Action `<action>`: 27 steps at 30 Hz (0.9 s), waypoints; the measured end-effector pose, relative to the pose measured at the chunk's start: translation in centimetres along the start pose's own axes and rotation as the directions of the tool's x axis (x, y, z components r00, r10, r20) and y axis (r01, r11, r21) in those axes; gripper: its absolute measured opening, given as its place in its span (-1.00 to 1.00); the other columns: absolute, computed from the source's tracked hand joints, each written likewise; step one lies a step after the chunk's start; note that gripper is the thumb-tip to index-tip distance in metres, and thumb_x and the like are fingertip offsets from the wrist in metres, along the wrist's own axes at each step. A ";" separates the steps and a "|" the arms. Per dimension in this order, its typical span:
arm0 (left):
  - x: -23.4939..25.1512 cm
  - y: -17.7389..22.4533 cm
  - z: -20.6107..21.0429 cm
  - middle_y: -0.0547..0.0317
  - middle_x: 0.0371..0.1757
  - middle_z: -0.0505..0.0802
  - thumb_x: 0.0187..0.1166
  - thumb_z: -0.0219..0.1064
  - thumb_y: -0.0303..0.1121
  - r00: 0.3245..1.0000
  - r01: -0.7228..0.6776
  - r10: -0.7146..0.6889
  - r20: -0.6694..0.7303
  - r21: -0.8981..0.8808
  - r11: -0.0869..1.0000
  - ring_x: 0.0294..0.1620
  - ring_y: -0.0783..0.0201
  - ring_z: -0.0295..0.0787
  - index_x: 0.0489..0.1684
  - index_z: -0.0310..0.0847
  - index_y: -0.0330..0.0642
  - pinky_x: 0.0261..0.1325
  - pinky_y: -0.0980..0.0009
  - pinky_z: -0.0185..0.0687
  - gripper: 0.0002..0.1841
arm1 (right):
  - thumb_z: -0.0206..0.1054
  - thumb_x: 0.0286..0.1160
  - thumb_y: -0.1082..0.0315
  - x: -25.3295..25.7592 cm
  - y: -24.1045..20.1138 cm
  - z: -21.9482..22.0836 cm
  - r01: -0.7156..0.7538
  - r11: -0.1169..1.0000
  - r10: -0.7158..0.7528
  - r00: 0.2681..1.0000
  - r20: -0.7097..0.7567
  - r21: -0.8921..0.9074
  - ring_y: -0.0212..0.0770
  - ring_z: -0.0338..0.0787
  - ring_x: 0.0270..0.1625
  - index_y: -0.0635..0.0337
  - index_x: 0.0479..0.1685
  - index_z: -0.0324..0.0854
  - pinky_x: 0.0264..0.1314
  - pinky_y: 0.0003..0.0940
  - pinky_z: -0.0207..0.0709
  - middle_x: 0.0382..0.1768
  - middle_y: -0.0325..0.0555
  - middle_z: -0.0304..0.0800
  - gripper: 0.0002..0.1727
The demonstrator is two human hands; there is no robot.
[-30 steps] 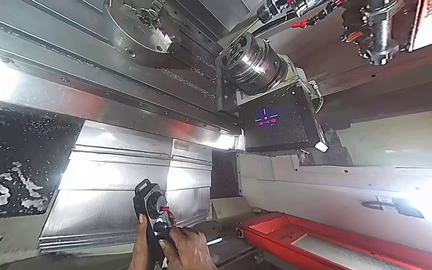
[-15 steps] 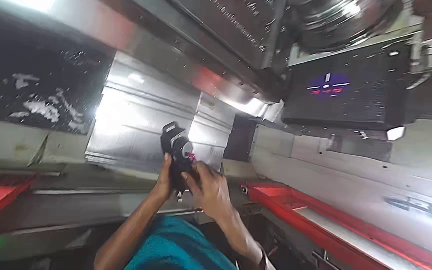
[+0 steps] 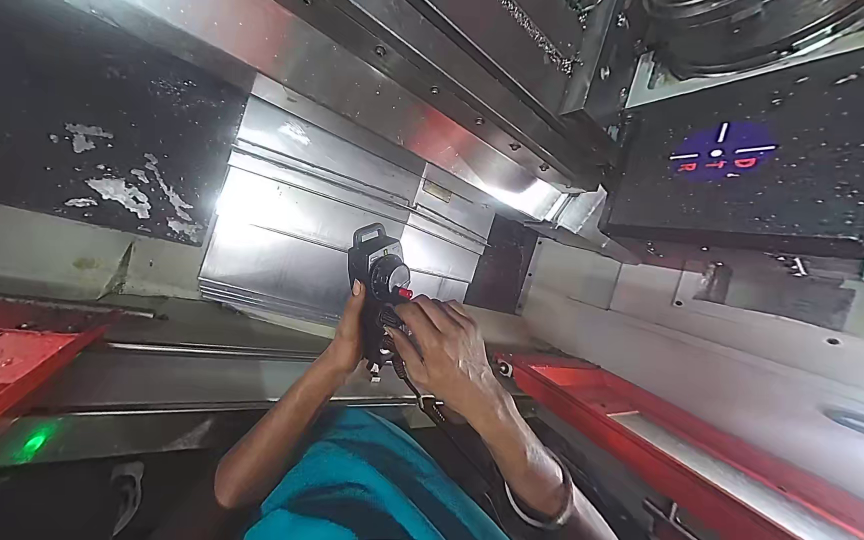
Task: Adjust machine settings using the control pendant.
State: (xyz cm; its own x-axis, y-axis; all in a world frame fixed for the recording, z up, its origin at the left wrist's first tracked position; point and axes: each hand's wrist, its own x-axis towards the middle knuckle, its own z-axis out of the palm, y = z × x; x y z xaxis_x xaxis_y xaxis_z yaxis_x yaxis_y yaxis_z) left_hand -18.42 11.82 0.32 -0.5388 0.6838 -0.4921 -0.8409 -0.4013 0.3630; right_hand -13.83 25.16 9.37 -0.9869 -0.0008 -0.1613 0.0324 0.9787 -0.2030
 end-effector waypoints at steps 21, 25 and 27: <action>0.6 -1.4 0.6 0.25 -0.03 0.90 0.28 0.22 0.58 0.997 0.075 -0.073 0.034 -0.052 0.996 0.02 0.36 0.87 0.29 0.55 -0.03 0.11 0.32 0.82 -0.11 | -0.03 0.76 -0.23 -1.6 0.9 1.9 -0.163 0.983 0.166 0.986 -0.025 0.084 -0.16 0.77 -0.46 0.08 -0.33 0.70 -0.54 -0.24 0.56 -0.49 -0.16 0.75 -0.38; 0.8 -1.4 0.7 0.20 0.00 0.89 0.35 0.15 0.57 0.996 0.080 -0.081 -0.019 -0.079 0.994 0.04 0.32 0.86 0.35 0.49 -0.08 0.10 0.30 0.83 -0.10 | 0.08 0.63 -0.33 -2.9 0.8 1.1 -0.160 0.983 0.147 0.981 0.129 0.093 -0.09 0.83 -0.39 0.14 -0.18 0.74 -0.52 -0.15 0.65 -0.36 -0.08 0.80 -0.33; 0.7 -1.6 0.8 0.19 -0.03 0.89 0.30 0.14 0.61 0.996 0.057 -0.060 -0.065 -0.053 0.997 0.00 0.29 0.87 0.35 0.49 -0.12 0.05 0.29 0.83 -0.04 | 0.07 0.70 -0.18 -3.8 0.5 1.5 -0.157 0.985 0.146 0.979 0.142 0.067 -0.07 0.84 -0.40 0.12 -0.16 0.75 -0.52 -0.12 0.67 -0.36 -0.07 0.80 -0.44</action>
State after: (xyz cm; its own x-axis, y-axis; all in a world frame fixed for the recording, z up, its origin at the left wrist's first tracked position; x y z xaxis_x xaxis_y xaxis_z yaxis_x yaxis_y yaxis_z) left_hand -17.45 13.41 0.06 -0.4896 0.6655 -0.5634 -0.8715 -0.3937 0.2923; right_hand -9.86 25.32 8.41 -0.9390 0.1129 -0.3248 0.1970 0.9507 -0.2394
